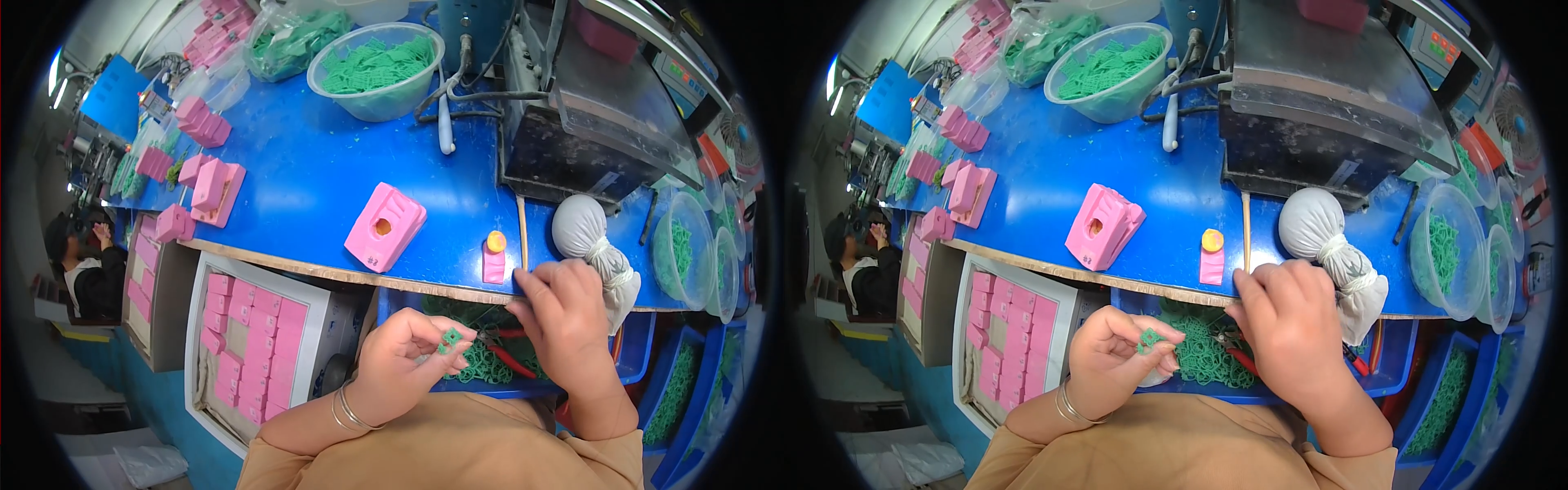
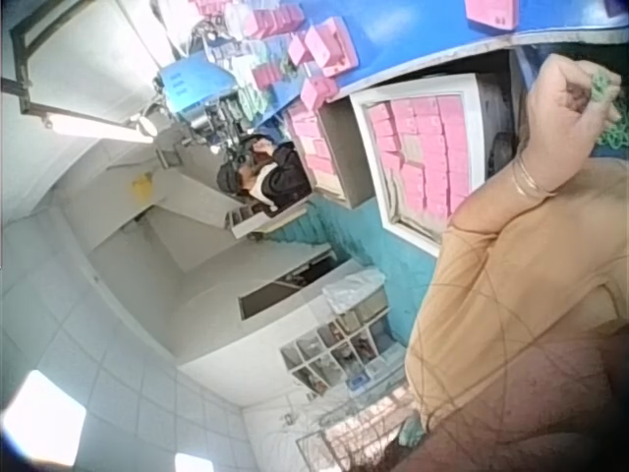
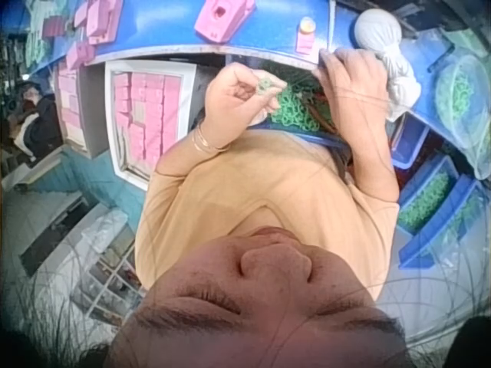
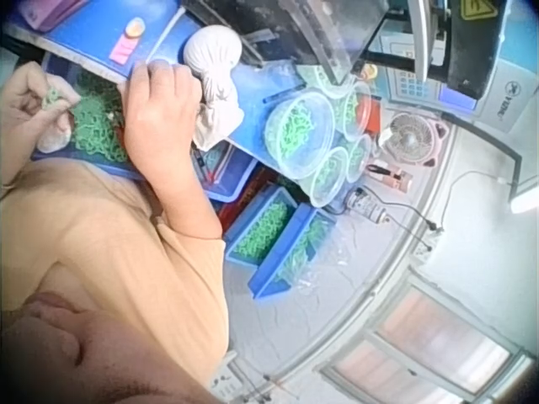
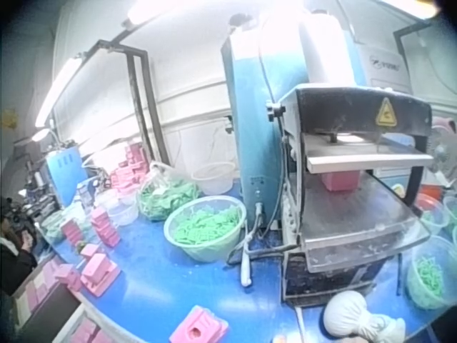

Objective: Assembling small green decorative wax components into yellow inserts within pink silicone molds at a production workstation.

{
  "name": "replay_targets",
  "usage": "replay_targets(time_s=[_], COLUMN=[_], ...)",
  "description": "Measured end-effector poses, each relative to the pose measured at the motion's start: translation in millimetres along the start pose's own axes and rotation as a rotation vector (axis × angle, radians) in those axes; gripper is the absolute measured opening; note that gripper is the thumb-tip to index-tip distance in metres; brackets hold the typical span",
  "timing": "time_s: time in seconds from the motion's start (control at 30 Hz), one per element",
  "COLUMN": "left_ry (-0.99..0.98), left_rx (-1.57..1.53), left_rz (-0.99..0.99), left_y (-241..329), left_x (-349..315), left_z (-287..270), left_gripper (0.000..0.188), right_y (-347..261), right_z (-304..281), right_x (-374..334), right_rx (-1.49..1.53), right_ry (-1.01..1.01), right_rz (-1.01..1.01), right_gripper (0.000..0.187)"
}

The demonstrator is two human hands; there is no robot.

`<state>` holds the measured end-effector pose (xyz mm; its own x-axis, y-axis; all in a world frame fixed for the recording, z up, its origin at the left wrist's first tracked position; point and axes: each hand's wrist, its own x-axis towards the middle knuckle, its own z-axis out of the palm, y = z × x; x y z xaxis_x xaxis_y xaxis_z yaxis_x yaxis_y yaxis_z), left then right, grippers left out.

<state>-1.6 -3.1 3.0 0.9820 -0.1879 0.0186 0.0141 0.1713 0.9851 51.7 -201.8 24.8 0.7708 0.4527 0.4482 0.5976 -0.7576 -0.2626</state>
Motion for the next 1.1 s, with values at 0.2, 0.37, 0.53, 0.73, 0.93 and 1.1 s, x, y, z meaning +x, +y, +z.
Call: replay_targets(time_s=[0.2, 0.37, 0.53, 0.73, 0.93, 1.1], left_ry=[0.049, -0.019, -0.016, -0.031, -0.055, -0.108], left_rx=[-0.009, 0.154, 0.249, 0.347, 0.458, 0.558], left_rz=[-0.108, 0.005, 0.048, 0.07, 0.103, 0.088], left_y=[2.8, 0.8, -0.8, 0.3, 2.1, 5.2], left_x=[0.5, 2.9, 3.2, 1.7, 2.3, 2.0], left_z=[1.7, -2.4, -2.1, -1.4, -1.4, -2.2], left_gripper=[0.028, 0.017, 0.016, 0.02, 0.032, 0.041], right_y=[7.5, 9.1, -13.1, -6.9, -1.8, -3.9], right_z=[4.4, -12.4, -35.0, -34.2, -25.2, -19.7], right_x=[-11.3, -20.6, -26.2, -24.4, -8.3, -8.3], right_rx=[0.021, 0.262, 0.643, 0.48, 0.263, 0.476], right_ry=[-0.05, 0.088, 0.541, 0.33, 0.082, -0.055], right_rz=[-0.18, -0.335, 0.152, 0.056, 0.11, 0.115], right_gripper=[0.035, 0.024, 0.009, 0.023, 0.015, 0.015])
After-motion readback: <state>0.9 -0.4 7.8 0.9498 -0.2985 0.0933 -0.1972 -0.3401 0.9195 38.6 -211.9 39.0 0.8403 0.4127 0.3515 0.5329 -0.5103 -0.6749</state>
